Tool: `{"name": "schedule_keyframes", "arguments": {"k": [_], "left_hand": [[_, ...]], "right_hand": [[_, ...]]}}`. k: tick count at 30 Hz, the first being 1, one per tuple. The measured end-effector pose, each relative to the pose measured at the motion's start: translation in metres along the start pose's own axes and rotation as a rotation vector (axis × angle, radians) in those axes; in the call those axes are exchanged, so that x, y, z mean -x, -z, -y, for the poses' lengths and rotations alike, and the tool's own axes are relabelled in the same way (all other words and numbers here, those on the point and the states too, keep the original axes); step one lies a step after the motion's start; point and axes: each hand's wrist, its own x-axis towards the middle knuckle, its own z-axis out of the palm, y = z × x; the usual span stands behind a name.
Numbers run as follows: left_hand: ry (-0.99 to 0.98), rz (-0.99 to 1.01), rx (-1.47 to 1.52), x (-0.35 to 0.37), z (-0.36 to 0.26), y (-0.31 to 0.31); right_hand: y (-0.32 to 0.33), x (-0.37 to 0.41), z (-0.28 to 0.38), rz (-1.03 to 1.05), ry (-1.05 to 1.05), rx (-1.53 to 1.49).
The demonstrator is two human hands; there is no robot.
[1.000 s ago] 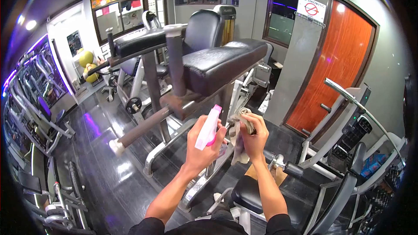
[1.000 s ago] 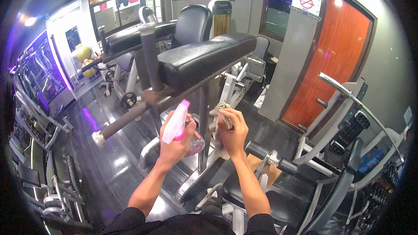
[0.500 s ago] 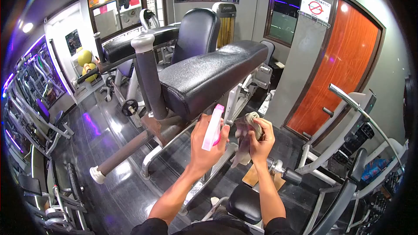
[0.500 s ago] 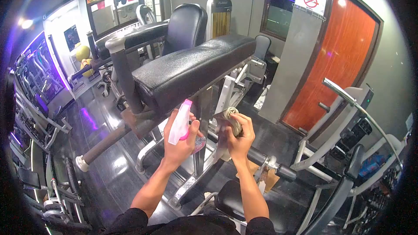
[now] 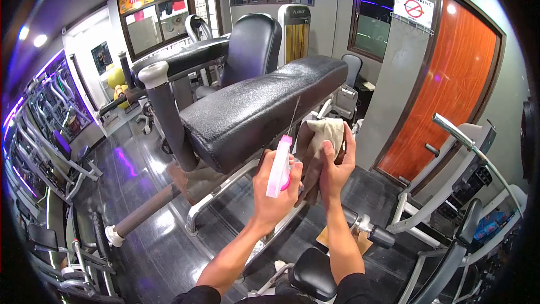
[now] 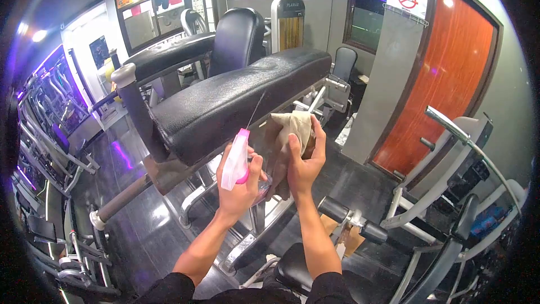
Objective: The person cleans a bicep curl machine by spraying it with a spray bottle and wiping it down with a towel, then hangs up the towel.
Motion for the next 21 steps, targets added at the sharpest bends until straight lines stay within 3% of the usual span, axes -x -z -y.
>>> {"name": "schedule_keyframes", "arguments": {"k": [3,7,9,10,11,12,16,18,21], "left_hand": [[0.027,0.043,-0.004,-0.009,-0.010,-0.008],[0.045,0.112,0.080,0.011,-0.012,0.005],[-0.005,0.102,0.057,0.034,-0.013,0.021],[-0.249,0.247,-0.312,0.041,-0.008,0.041],[-0.052,0.108,-0.005,0.058,-0.014,0.040],[-0.021,0.127,-0.006,0.072,-0.010,0.052],[0.092,0.200,-0.026,0.104,-0.008,0.078],[0.064,0.209,-0.068,0.113,0.006,0.087],[0.102,0.184,-0.052,0.116,0.010,0.082]], "right_hand": [[-0.006,-0.005,-0.008,-0.015,-0.048,-0.196],[-0.015,-0.005,-0.020,0.027,0.054,-0.063],[-0.033,-0.001,-0.017,0.028,0.304,0.179],[-0.046,-0.001,-0.002,0.096,0.520,0.205],[-0.058,0.003,-0.007,0.223,0.672,0.126],[-0.074,0.001,0.009,0.387,0.737,0.062],[-0.086,-0.008,0.003,0.344,0.954,0.226],[-0.074,-0.037,-0.013,0.314,0.882,0.314],[-0.056,-0.096,-0.064,0.104,0.723,0.379]]}}
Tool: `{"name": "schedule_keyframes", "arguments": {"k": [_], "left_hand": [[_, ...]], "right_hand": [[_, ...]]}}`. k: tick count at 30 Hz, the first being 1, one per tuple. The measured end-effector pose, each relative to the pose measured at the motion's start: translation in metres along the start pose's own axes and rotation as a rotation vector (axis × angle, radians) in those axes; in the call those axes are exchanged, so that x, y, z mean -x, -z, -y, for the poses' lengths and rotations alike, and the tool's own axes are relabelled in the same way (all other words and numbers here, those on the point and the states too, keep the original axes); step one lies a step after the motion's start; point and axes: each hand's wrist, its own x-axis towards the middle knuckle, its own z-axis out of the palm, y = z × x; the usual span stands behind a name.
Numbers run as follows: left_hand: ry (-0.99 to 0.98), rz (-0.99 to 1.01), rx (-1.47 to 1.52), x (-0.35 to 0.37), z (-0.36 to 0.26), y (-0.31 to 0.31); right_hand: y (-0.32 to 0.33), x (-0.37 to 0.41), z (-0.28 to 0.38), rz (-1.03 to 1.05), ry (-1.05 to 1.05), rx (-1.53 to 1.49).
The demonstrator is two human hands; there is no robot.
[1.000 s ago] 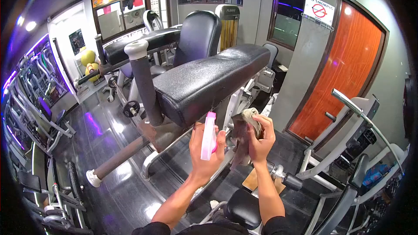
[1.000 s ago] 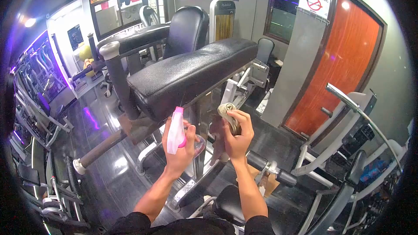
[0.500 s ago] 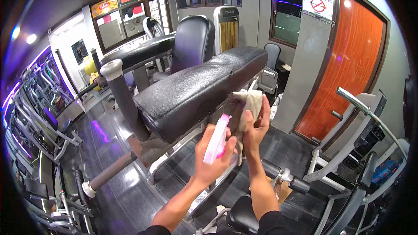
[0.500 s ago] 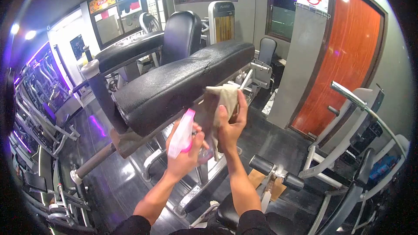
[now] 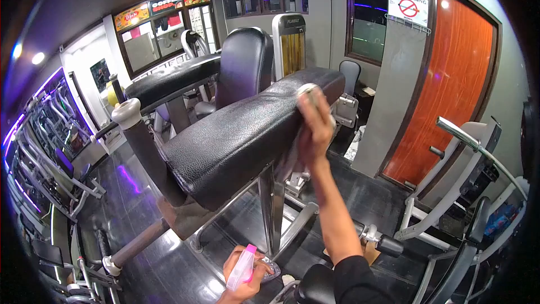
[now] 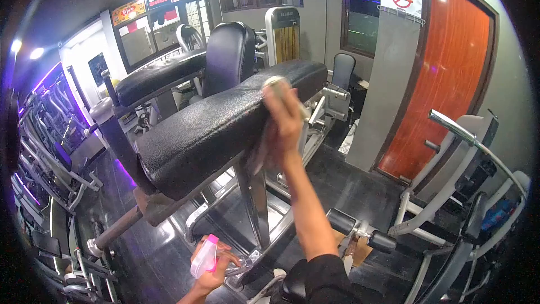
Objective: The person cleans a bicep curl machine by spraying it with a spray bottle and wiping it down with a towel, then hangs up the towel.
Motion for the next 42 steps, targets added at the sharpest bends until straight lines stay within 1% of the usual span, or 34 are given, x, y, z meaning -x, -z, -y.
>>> {"name": "schedule_keyframes", "arguments": {"k": [1,2,3,5,6,7,8,9,10,11,12,13,15,18,20,21,23,25,27,29,31,35,36,37,39,40,41,42], "left_hand": [[0.056,-0.033,0.061,0.000,0.000,-0.004],[0.060,-0.035,0.061,-0.001,0.001,-0.006],[0.053,-0.051,0.027,-0.002,0.003,-0.007],[0.053,-0.062,-0.007,-0.004,0.005,-0.006],[0.005,-0.045,-0.060,-0.006,0.005,-0.005],[-0.048,-0.028,-0.112,-0.008,0.005,-0.004],[-0.050,-0.026,-0.111,-0.008,0.005,-0.003],[-0.009,-0.051,-0.090,-0.007,0.004,-0.004],[0.037,-0.071,-0.069,-0.007,0.003,-0.005],[0.041,-0.058,-0.068,-0.008,0.006,-0.006],[0.040,-0.065,-0.056,-0.008,0.010,-0.007],[0.038,-0.072,-0.045,-0.008,0.012,-0.007],[0.048,-0.062,-0.022,-0.010,0.008,-0.009],[0.011,-0.071,-0.045,-0.007,0.004,-0.008],[0.037,-0.111,0.155,-0.007,0.000,-0.012],[0.038,-0.110,0.156,-0.008,0.004,-0.009],[-0.076,0.093,-0.030,-0.011,0.015,0.002],[-0.080,0.113,-0.034,-0.019,0.015,0.002],[-0.081,0.131,-0.039,-0.023,0.016,0.002],[-0.050,0.146,-0.063,-0.026,0.021,0.000],[-0.051,0.164,-0.069,-0.030,0.024,-0.003],[-0.085,0.217,-0.108,-0.035,0.025,-0.005],[0.044,-0.021,0.001,-0.040,0.007,-0.023],[0.043,-0.026,0.002,-0.037,0.006,-0.024],[0.174,-0.010,0.129,-0.031,0.006,-0.022],[0.177,-0.015,0.126,-0.030,0.005,-0.019],[0.104,0.007,0.053,-0.030,0.006,-0.017],[0.027,0.026,-0.017,-0.030,0.007,-0.015]], "right_hand": [[0.003,-0.003,-0.027,0.006,0.027,0.112],[0.004,-0.005,-0.039,-0.012,-0.125,0.071],[0.003,-0.009,-0.049,-0.013,-0.213,0.075],[-0.003,-0.007,-0.049,-0.101,-0.309,0.001],[-0.003,-0.004,-0.040,-0.100,-0.316,0.005],[-0.003,0.001,-0.028,-0.103,-0.241,-0.047],[-0.004,0.004,-0.012,-0.105,-0.163,-0.098],[-0.004,0.004,0.013,-0.127,0.005,-0.098],[-0.005,0.006,0.034,-0.076,0.120,-0.213],[-0.010,0.016,0.058,-0.015,0.105,-0.234],[-0.005,0.013,0.085,0.045,0.122,-0.350],[-0.003,0.012,0.104,0.096,0.229,-0.355],[0.000,0.007,0.139,0.132,0.288,-0.367],[-0.003,0.011,0.156,0.168,0.402,-0.461],[-0.002,0.013,0.152,0.170,0.463,-0.465],[-0.004,0.014,0.139,0.116,0.509,-0.402],[-0.008,0.020,0.103,0.041,0.487,-0.235],[0.006,0.013,0.065,0.100,0.263,-0.130],[0.010,0.010,0.018,0.078,0.073,-0.006],[0.011,0.000,-0.028,0.027,-0.047,0.067],[0.006,-0.014,-0.077,-0.019,-0.172,0.061],[0.016,-0.034,-0.143,0.012,-0.332,0.136],[0.017,-0.029,-0.174,-0.002,-0.363,0.185],[0.022,-0.027,-0.186,0.019,-0.422,0.208],[0.021,0.011,-0.258,0.050,-0.663,-0.105],[0.019,0.018,-0.243,0.014,-0.623,-0.011],[0.019,0.028,-0.218,-0.023,-0.579,0.085],[0.018,0.034,-0.193,-0.125,-0.573,-0.002]]}}
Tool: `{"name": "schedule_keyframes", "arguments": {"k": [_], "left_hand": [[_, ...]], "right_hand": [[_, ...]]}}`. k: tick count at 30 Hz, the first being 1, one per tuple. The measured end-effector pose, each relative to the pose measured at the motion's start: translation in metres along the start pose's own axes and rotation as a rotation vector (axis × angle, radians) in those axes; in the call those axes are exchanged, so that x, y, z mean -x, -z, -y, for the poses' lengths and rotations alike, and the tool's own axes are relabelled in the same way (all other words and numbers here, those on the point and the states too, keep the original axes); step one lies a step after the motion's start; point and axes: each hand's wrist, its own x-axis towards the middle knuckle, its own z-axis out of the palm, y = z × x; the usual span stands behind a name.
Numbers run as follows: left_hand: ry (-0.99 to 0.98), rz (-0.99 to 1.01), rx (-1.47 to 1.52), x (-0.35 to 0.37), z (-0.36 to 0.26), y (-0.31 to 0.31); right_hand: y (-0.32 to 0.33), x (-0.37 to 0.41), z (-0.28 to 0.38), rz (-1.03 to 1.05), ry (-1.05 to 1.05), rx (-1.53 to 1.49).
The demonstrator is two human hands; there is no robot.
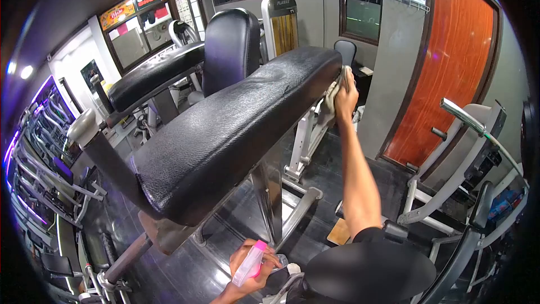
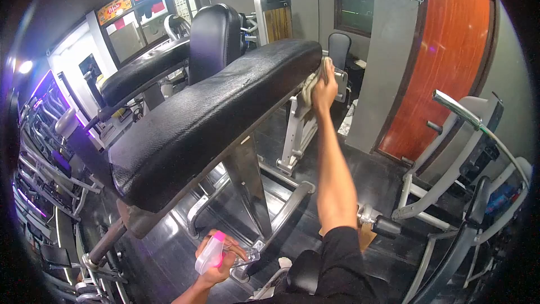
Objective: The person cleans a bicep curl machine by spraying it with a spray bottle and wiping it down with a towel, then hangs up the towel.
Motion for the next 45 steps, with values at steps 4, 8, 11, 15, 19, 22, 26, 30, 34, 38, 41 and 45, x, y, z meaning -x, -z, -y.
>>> {"name": "schedule_keyframes", "arguments": {"k": [4,8,11,15,19,22,26,30,34,38,41,45], "left_hand": [[0.024,-0.012,-0.062,0.011,-0.001,0.013],[0.093,-0.071,0.063,0.018,-0.004,0.016],[0.137,-0.094,0.198,0.025,-0.002,0.020],[-0.038,-0.031,-0.014,0.041,-0.010,0.037],[-0.093,-0.034,-0.068,0.061,-0.027,0.058],[-0.091,-0.071,-0.103,0.077,-0.041,0.073],[0.029,-0.129,-0.011,0.115,-0.047,0.095],[-0.073,-0.019,-0.173,0.133,-0.057,0.125],[0.134,-0.057,0.110,0.153,-0.054,0.137],[-0.049,0.041,-0.182,0.153,-0.044,0.148],[0.087,-0.004,0.047,0.156,-0.042,0.140],[0.017,0.011,-0.016,0.153,-0.035,0.132]], "right_hand": [[0.000,0.062,0.074,0.006,0.051,-0.156],[-0.007,0.107,0.119,0.024,-0.006,-0.228],[-0.016,0.154,0.167,0.002,-0.173,-0.237],[-0.021,0.221,0.206,0.078,-0.187,-0.239],[-0.010,0.272,0.257,0.148,0.001,-0.098],[0.003,0.308,0.288,0.276,0.188,-0.151],[0.001,0.326,0.313,0.403,0.430,-0.313],[-0.004,0.295,0.335,0.417,0.618,-0.165],[-0.011,0.248,0.382,0.592,0.607,-0.128],[-0.026,0.227,0.396,0.901,0.607,-0.057],[-0.029,0.236,0.391,0.931,0.556,-0.120],[-0.015,0.279,0.356,0.580,0.626,-0.207]]}}
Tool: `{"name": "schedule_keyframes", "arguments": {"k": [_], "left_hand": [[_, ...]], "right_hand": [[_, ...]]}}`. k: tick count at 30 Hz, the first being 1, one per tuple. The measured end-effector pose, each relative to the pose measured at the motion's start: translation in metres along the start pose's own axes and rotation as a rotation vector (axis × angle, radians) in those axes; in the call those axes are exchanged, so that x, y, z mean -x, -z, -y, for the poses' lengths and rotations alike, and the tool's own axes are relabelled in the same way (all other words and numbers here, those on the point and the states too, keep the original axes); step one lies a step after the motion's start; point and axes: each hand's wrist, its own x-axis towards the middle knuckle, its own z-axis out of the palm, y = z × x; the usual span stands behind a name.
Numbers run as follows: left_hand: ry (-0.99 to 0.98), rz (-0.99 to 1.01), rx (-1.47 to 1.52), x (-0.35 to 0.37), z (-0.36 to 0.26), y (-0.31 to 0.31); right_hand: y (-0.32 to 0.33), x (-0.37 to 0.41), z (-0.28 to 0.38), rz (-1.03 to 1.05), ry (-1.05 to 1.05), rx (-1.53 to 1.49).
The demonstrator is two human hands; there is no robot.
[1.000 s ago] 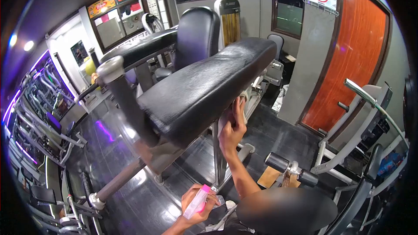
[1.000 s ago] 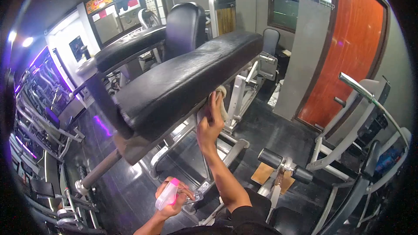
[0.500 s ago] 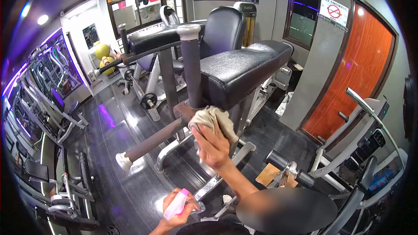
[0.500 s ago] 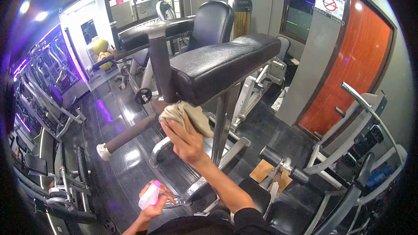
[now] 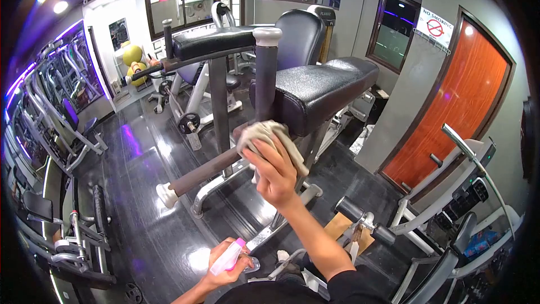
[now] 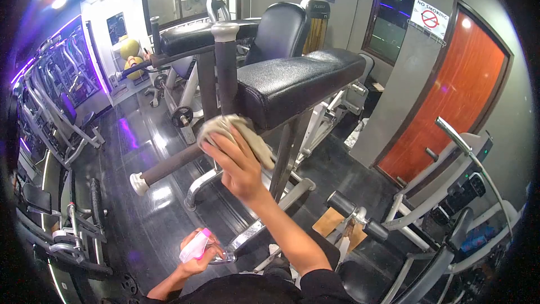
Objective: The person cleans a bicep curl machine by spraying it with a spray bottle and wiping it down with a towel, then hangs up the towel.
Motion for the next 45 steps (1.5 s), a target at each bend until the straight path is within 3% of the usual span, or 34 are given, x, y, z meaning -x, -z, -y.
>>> {"name": "schedule_keyframes", "arguments": {"k": [2,8,10,14,18,19,23,26,29,32,34,36,38,39,40,44,45], "left_hand": [[0.111,-0.064,0.182,0.000,-0.001,-0.009],[0.129,-0.120,0.198,-0.003,-0.002,-0.023],[0.117,-0.117,0.180,-0.001,0.000,-0.026],[0.112,-0.083,0.120,-0.014,-0.008,-0.037],[0.154,-0.034,0.148,-0.026,0.005,-0.051],[0.112,0.023,-0.003,-0.030,0.009,-0.050],[0.083,0.041,0.035,-0.057,0.017,-0.063],[0.118,0.066,0.083,-0.070,0.028,-0.074],[0.255,0.051,0.196,-0.085,0.034,-0.084],[0.157,0.107,0.100,-0.094,0.048,-0.089],[0.266,0.085,0.207,-0.102,0.044,-0.093],[0.187,0.152,0.116,-0.107,0.052,-0.088],[0.110,0.208,0.025,-0.112,0.057,-0.085],[0.107,0.224,-0.022,-0.113,0.057,-0.084],[0.102,0.240,-0.067,-0.114,0.057,-0.083],[0.252,0.092,0.096,-0.113,0.063,-0.089],[0.267,0.105,0.147,-0.113,0.066,-0.088]], "right_hand": [[-0.015,0.036,-0.005,-0.223,-0.049,0.050],[-0.024,0.062,-0.032,-0.306,0.044,0.201],[-0.020,0.068,-0.045,-0.367,-0.031,0.221],[0.003,0.068,-0.072,-0.329,-0.075,0.272],[0.017,0.071,-0.088,-0.266,0.067,0.229],[0.020,0.074,-0.095,-0.264,0.059,0.240],[0.036,0.086,-0.140,-0.300,-0.031,0.304],[0.064,0.070,-0.181,-0.304,0.027,0.321],[0.092,0.063,-0.217,-0.354,-0.120,0.397],[0.106,0.073,-0.270,-0.611,-0.346,0.402],[0.126,0.081,-0.318,-0.820,-0.678,0.210],[0.149,0.052,-0.352,-1.225,-0.812,-0.007],[0.166,0.049,-0.407,-1.097,-0.856,0.184],[0.171,0.033,-0.401,-0.895,-0.926,0.034],[0.166,0.044,-0.436,-0.765,-0.848,0.039],[0.170,0.043,-0.383,-0.517,-0.895,0.416],[0.171,0.039,-0.363,-0.433,-1.101,0.288]]}}
